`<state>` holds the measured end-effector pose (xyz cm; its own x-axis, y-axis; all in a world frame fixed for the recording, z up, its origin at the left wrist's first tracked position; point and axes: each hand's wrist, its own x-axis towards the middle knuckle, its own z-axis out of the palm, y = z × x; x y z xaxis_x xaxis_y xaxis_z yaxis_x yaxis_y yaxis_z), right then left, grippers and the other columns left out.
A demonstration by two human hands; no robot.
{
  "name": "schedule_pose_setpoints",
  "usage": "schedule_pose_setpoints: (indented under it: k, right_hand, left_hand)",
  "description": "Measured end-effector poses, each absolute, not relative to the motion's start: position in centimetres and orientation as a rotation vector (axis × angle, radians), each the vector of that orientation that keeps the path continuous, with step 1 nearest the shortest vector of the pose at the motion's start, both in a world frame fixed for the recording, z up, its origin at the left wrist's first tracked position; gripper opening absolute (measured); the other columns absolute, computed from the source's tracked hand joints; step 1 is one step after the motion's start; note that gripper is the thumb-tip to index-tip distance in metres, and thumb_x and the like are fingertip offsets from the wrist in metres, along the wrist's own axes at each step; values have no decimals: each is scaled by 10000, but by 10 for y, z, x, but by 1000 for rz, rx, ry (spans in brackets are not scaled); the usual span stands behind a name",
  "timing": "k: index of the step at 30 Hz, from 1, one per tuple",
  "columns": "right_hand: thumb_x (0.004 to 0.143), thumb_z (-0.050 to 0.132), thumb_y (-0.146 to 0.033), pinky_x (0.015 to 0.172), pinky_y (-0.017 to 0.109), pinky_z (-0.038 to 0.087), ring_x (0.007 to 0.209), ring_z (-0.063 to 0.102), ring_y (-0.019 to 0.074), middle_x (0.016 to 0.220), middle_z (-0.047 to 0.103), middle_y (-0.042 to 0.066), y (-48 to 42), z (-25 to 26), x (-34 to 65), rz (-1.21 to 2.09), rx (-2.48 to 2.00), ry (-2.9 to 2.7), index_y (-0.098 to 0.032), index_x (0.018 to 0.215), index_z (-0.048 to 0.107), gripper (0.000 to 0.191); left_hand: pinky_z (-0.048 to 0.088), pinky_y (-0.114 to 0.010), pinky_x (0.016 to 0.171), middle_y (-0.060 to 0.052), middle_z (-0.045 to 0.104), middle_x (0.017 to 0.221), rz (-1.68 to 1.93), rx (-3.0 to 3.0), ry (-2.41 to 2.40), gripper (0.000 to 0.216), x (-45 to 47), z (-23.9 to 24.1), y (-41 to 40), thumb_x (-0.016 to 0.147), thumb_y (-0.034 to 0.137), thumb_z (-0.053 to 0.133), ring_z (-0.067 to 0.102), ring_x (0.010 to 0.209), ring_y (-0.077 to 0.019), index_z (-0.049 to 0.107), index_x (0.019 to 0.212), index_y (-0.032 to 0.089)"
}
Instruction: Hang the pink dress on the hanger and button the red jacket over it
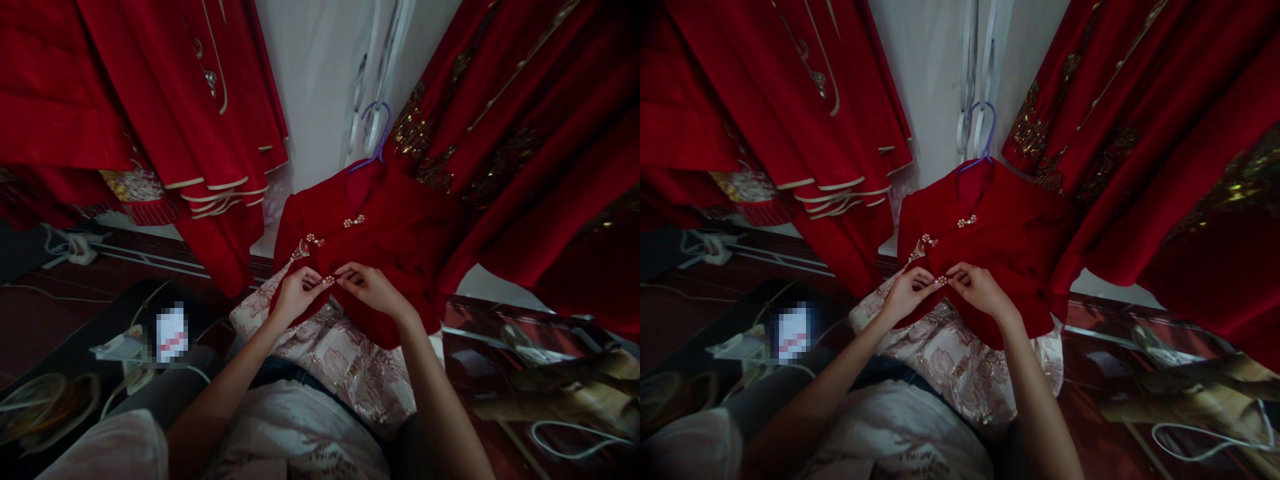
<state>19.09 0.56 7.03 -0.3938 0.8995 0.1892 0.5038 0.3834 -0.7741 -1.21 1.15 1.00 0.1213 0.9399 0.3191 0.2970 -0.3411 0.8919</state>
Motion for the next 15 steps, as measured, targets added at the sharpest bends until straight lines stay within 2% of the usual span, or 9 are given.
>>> schedule_pose_setpoints:
  k: [4, 10, 15]
  right_hand:
    - [866, 588, -245, 772, 279, 528, 846, 682, 152, 929, 724, 52, 11, 62, 187, 762, -1243, -2001, -195, 1030, 672, 191]
    - [841, 628, -267, 737, 266, 536, 798, 684, 146, 887, 729, 48, 16, 52, 184, 803, -1198, -2007, -186, 984, 680, 173]
    - [824, 643, -257, 731, 262, 538, 787, 680, 143, 881, 727, 50, 18, 49, 184, 825, -1205, -1983, -181, 976, 673, 173]
  left_hand:
    - [534, -243, 710, 1, 676, 794, 1256, 1696, 1140, 193, -8, 8, 13, 765, 301, 729, 654, 722, -118, 604, 844, 178]
    - [473, -211, 589, 13, 659, 741, 1246, 1724, 1212, 149, -6, 11, 13, 796, 285, 685, 609, 621, -101, 576, 782, 183]
    - [467, -220, 613, 17, 651, 754, 1229, 1804, 1249, 102, -3, 10, 12, 808, 256, 666, 600, 645, -104, 587, 795, 192]
